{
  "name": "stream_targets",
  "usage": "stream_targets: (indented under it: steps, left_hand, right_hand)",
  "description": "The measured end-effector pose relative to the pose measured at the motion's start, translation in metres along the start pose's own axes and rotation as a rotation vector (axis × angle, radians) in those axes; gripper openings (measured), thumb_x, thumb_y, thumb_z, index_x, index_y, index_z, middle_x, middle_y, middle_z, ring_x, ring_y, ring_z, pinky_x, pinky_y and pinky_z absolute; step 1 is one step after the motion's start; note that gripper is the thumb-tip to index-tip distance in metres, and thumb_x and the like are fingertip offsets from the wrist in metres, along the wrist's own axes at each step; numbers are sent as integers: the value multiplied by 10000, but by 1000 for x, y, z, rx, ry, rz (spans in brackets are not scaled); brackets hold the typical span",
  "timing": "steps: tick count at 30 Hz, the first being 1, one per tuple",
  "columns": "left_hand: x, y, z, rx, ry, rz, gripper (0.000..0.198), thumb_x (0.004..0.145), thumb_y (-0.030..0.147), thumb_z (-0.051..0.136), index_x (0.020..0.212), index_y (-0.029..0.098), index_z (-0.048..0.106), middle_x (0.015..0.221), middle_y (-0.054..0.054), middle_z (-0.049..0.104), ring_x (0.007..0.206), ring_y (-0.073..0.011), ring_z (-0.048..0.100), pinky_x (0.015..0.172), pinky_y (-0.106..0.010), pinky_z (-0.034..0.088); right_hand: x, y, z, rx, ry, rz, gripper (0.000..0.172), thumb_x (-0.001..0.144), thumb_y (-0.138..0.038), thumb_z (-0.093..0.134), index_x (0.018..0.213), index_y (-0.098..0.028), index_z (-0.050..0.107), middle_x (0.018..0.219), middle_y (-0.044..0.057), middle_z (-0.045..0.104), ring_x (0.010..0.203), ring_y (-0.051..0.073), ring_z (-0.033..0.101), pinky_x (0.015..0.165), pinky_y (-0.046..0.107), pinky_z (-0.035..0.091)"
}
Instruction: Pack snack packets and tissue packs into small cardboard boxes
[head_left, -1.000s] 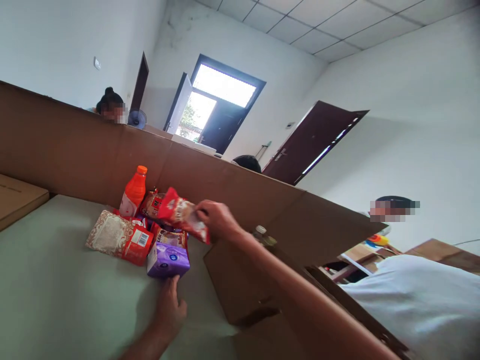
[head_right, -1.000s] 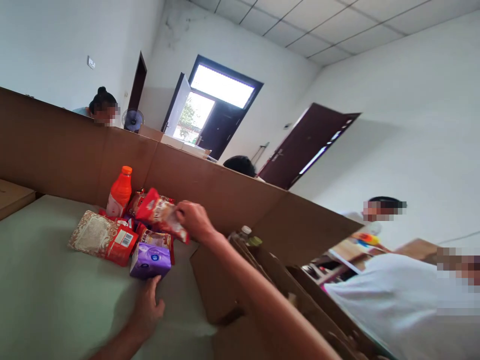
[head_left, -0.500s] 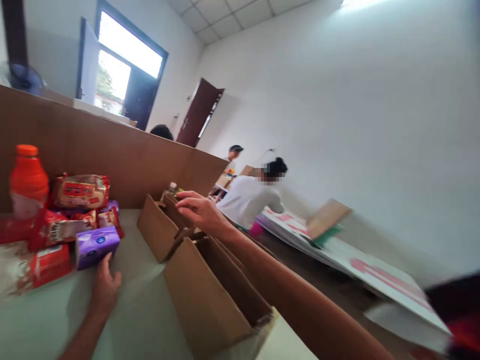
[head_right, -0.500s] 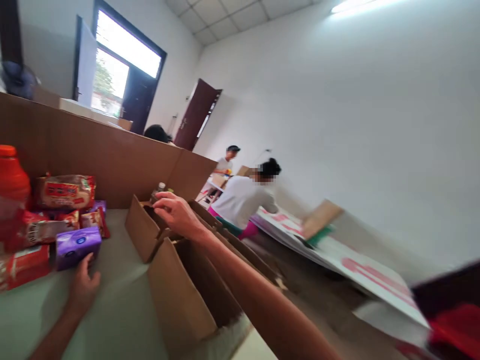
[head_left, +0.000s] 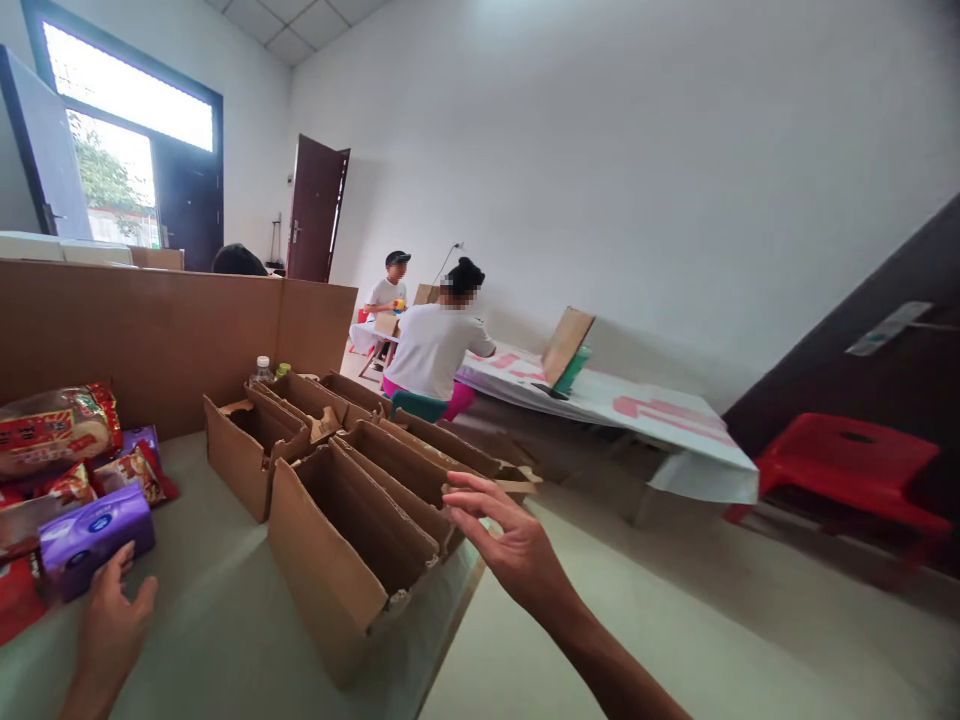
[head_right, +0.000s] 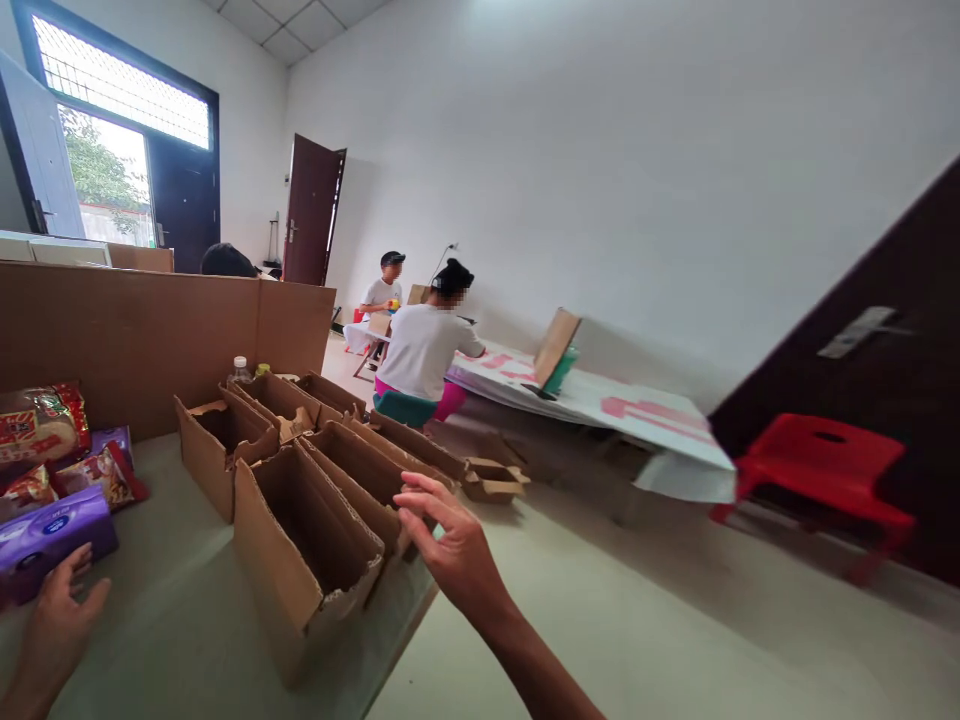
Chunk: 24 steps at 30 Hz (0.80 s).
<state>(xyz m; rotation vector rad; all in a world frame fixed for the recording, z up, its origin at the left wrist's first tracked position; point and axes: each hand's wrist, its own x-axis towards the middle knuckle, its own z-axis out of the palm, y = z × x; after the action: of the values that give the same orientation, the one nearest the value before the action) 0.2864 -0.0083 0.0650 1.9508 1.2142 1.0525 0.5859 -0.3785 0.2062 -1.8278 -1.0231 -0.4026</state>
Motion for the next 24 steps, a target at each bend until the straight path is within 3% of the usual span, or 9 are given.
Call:
stream_targets:
  steps: [3,6,9,13,15,17,20,22,24]
  left_hand:
    - [-8,3,-25,47,-50,7,572,621,561,541,1042,197,673,1078,-130,673,988,-358,675,952,-566,530]
    - [-35,15,-25,31,-136,65,486,624,560,581,974,244,698,1020,-91,715,932,-331,699,928,-542,554]
    - [-80,39,10,-62,-332,172,518,684,490,602,1133,245,686,1133,-104,723,1011,-317,700,919,-500,571]
    - [-139,74,78,-232,-652,226,773,730,366,605,1461,168,452,1466,-194,537,1212,-337,628,1022,-524,516]
    - [-159,88,101,-292,-730,225,882,719,353,628,1523,130,341,1544,-223,435,1333,-362,532,1082,-544,464]
    - [-170,97,111,-315,-754,213,918,729,318,619,1556,131,267,1584,-213,376,1407,-361,451,1127,-547,418]
    - [-171,97,97,-247,-707,231,890,727,225,598,1559,171,288,1575,-171,407,1391,-325,478,1140,-509,421]
    - [-160,85,71,-147,-570,223,841,694,189,595,1510,187,393,1511,-152,495,1328,-301,543,1106,-473,468]
    - [-142,63,31,-37,-369,159,757,700,207,579,1448,194,469,1442,-140,557,1302,-292,562,1093,-476,479]
  right_hand:
    - [-10,15,2,0,151,27,192,881,-398,619,915,-259,747,1237,105,688,1180,278,632,999,468,507]
    - [-25,30,4,1,275,104,253,868,-440,622,1009,-249,710,1327,114,633,1250,294,575,1014,487,477]
    - [-37,50,8,70,390,304,413,855,-511,612,1171,-245,636,1470,114,525,1312,303,520,1043,491,442]
    - [-34,86,15,266,482,616,615,832,-598,560,1317,-221,520,1471,145,515,1335,303,512,1053,460,439]
    - [-29,101,19,315,459,684,654,815,-639,529,1291,-191,524,1396,177,574,1271,324,577,945,446,514]
    - [-31,109,21,345,421,708,693,794,-675,512,1265,-167,532,1366,200,593,1220,345,617,849,433,551]
    - [-55,111,21,341,383,732,721,772,-695,527,1256,-161,549,1364,196,598,1211,362,624,820,438,562]
    - [-81,111,19,295,321,725,649,777,-679,555,1199,-190,610,1270,156,665,1142,361,661,786,447,575]
    - [-107,111,17,300,198,706,531,768,-650,605,1081,-228,682,1082,122,735,1027,371,700,725,462,584]
